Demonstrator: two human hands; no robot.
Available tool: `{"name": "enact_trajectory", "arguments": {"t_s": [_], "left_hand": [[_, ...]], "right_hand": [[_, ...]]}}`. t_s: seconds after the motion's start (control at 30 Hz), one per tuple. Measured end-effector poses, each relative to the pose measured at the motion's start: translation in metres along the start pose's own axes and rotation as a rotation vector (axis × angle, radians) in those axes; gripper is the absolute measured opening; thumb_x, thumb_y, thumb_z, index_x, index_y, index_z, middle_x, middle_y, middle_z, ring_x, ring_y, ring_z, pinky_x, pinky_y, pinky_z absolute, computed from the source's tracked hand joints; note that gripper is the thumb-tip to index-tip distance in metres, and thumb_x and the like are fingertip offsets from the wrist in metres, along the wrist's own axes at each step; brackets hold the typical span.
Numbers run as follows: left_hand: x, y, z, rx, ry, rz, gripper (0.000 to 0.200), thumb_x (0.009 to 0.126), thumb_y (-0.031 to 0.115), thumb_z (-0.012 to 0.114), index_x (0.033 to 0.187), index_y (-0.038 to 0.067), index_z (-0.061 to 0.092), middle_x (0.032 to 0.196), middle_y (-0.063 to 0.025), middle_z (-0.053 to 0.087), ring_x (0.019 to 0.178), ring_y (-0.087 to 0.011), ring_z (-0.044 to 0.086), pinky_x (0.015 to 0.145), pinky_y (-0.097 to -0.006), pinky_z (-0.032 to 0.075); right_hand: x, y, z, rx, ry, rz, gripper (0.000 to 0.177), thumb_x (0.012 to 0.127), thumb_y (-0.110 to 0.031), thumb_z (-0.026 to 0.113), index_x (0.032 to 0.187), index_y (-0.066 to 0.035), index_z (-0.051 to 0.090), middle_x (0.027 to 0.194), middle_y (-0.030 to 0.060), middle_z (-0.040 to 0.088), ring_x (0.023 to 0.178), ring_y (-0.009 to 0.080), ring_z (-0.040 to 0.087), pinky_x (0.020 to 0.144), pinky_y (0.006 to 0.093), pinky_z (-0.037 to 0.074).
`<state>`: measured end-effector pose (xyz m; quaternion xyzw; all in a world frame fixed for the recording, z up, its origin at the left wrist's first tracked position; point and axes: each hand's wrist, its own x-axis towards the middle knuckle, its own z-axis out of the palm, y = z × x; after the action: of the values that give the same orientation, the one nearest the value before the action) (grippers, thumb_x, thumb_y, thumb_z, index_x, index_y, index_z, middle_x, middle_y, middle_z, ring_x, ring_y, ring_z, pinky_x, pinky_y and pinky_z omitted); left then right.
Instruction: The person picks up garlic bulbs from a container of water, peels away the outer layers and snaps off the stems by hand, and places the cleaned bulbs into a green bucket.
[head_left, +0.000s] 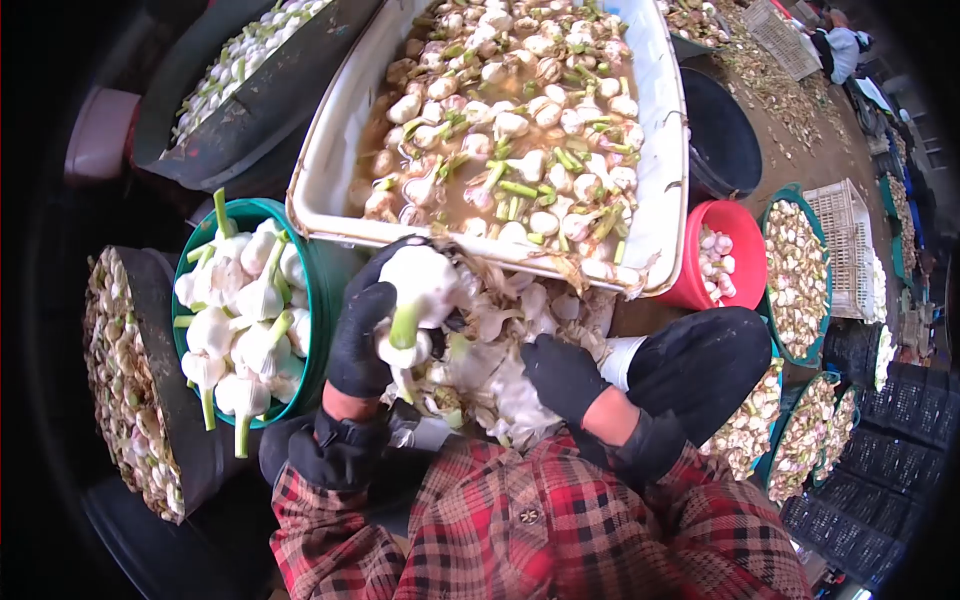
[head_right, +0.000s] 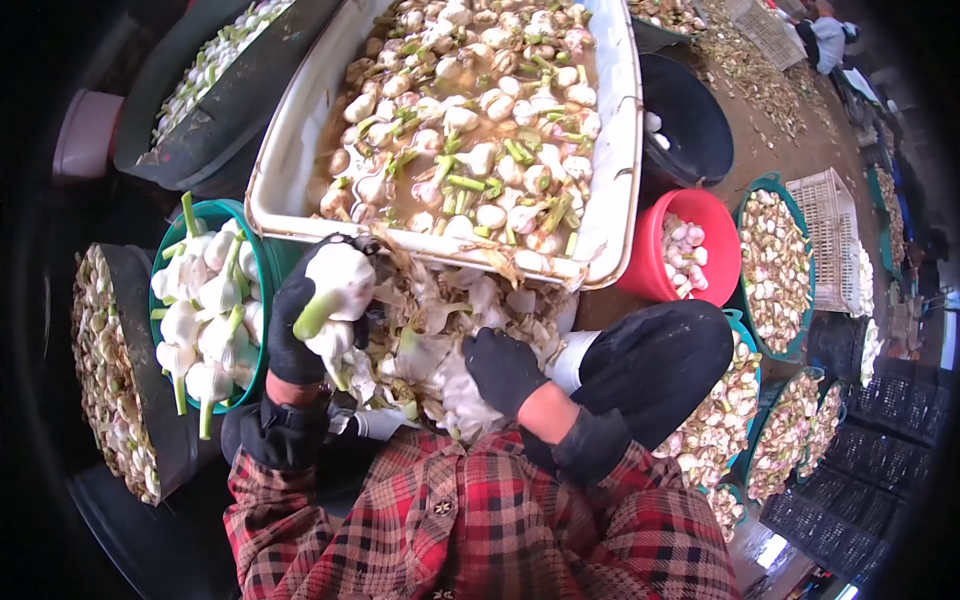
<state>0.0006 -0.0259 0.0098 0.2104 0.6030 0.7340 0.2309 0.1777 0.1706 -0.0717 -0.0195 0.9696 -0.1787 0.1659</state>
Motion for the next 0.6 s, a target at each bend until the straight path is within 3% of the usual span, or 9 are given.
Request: {"name": "enact_trajectory", "arguments": {"t_s": [0.03, 0.13, 0.2, 0.3, 0.33, 0.43, 0.47, 0.57, 0.6], "left_hand": [[0.0, 0.007, 0.008, -0.243, 0.133, -0.152, 0.058, 0.08, 0.029, 0.055, 0.126, -0.006, 0.05, 0.116, -0.0153, 0.061, 0.105, -0.0231, 0.059, 0.093, -0.0344, 0.046], [-0.004, -0.019, 0.016, 0.007, 0.102, -0.227, 0.05, 0.082, 0.02, 0.06, 0.124, -0.006, 0.052, 0.113, -0.0126, 0.062, 0.103, -0.0197, 0.059, 0.092, -0.0331, 0.046], [-0.011, -0.032, 0.03, 0.174, 0.027, -0.206, 0.045, 0.082, 0.007, 0.065, 0.123, -0.005, 0.052, 0.113, -0.012, 0.061, 0.106, -0.019, 0.057, 0.094, -0.0338, 0.045], [-0.021, -0.036, 0.051, 0.089, -0.087, -0.208, 0.052, 0.086, 0.017, 0.068, 0.128, -0.005, 0.046, 0.117, -0.0138, 0.058, 0.11, -0.019, 0.054, 0.096, -0.0331, 0.044], [-0.022, -0.036, 0.054, 0.115, -0.099, -0.133, 0.049, 0.088, 0.015, 0.066, 0.128, -0.006, 0.046, 0.114, -0.0142, 0.059, 0.1, -0.0179, 0.06, 0.087, -0.0318, 0.049], [-0.02, -0.027, 0.053, 0.005, -0.193, -0.313, 0.043, 0.091, 0.013, 0.062, 0.127, -0.006, 0.047, 0.107, -0.0127, 0.062, 0.074, -0.0138, 0.064, 0.066, -0.0275, 0.052], [-0.021, -0.032, 0.053, 0.046, -0.209, -0.28, 0.041, 0.091, 0.012, 0.061, 0.126, -0.006, 0.048, 0.104, -0.0117, 0.063, 0.067, -0.0125, 0.063, 0.06, -0.0261, 0.052], [-0.025, -0.038, 0.054, 0.091, -0.252, -0.358, 0.039, 0.09, 0.012, 0.062, 0.123, -0.006, 0.051, 0.103, -0.0108, 0.063, 0.072, -0.0134, 0.064, 0.061, -0.0265, 0.052], [-0.027, -0.04, 0.055, 0.124, -0.302, -0.383, 0.038, 0.091, 0.011, 0.061, 0.123, -0.007, 0.051, 0.105, -0.0122, 0.063, 0.076, -0.0143, 0.064, 0.062, -0.028, 0.053]], "right_hand": [[0.0, -0.005, -0.019, -0.058, 0.176, -0.087, 0.034, 0.079, -0.02, 0.064, 0.109, -0.006, 0.057, 0.09, 0.0123, 0.058, 0.07, 0.0308, 0.061, 0.06, 0.045, 0.05], [-0.001, -0.028, -0.084, -0.091, 0.416, -0.123, 0.055, 0.076, -0.026, 0.072, 0.124, -0.008, 0.054, 0.091, 0.0097, 0.061, 0.068, 0.0271, 0.061, 0.059, 0.0413, 0.049], [-0.001, -0.037, -0.1, 0.393, 0.569, -0.073, 0.055, 0.074, -0.028, 0.076, 0.121, -0.008, 0.055, 0.089, 0.0094, 0.063, 0.071, 0.0255, 0.065, 0.06, 0.0364, 0.052], [0.004, -0.037, -0.099, 0.521, 0.638, -0.129, 0.042, 0.072, -0.02, 0.078, 0.11, -0.009, 0.063, 0.087, 0.0111, 0.067, 0.071, 0.026, 0.067, 0.062, 0.0344, 0.053], [0.005, -0.034, -0.095, 0.518, 0.648, -0.173, 0.033, 0.073, -0.017, 0.078, 0.103, -0.009, 0.066, 0.087, 0.0114, 0.067, 0.072, 0.0265, 0.067, 0.063, 0.0351, 0.053], [0.006, 0.0, -0.097, 0.698, 0.748, -0.018, 0.02, 0.077, -0.01, 0.073, 0.096, -0.008, 0.068, 0.086, 0.0112, 0.068, 0.077, 0.0243, 0.068, 0.067, 0.0322, 0.053], [-0.002, 0.003, -0.128, 0.618, 0.783, 0.164, 0.015, 0.083, -0.009, 0.07, 0.099, -0.006, 0.069, 0.085, 0.0065, 0.07, 0.078, 0.0144, 0.065, 0.074, 0.0301, 0.052], [-0.001, 0.084, -0.183, 0.259, 1.185, 0.234, 0.023, 0.085, -0.014, 0.07, 0.106, -0.005, 0.068, 0.081, 0.0076, 0.07, 0.066, 0.0107, 0.064, 0.058, 0.0279, 0.048], [-0.003, 0.089, -0.217, 0.153, 1.203, 0.319, 0.028, 0.085, -0.021, 0.071, 0.107, -0.005, 0.067, 0.079, 0.0109, 0.068, 0.064, 0.0152, 0.064, 0.058, 0.029, 0.049]]}}
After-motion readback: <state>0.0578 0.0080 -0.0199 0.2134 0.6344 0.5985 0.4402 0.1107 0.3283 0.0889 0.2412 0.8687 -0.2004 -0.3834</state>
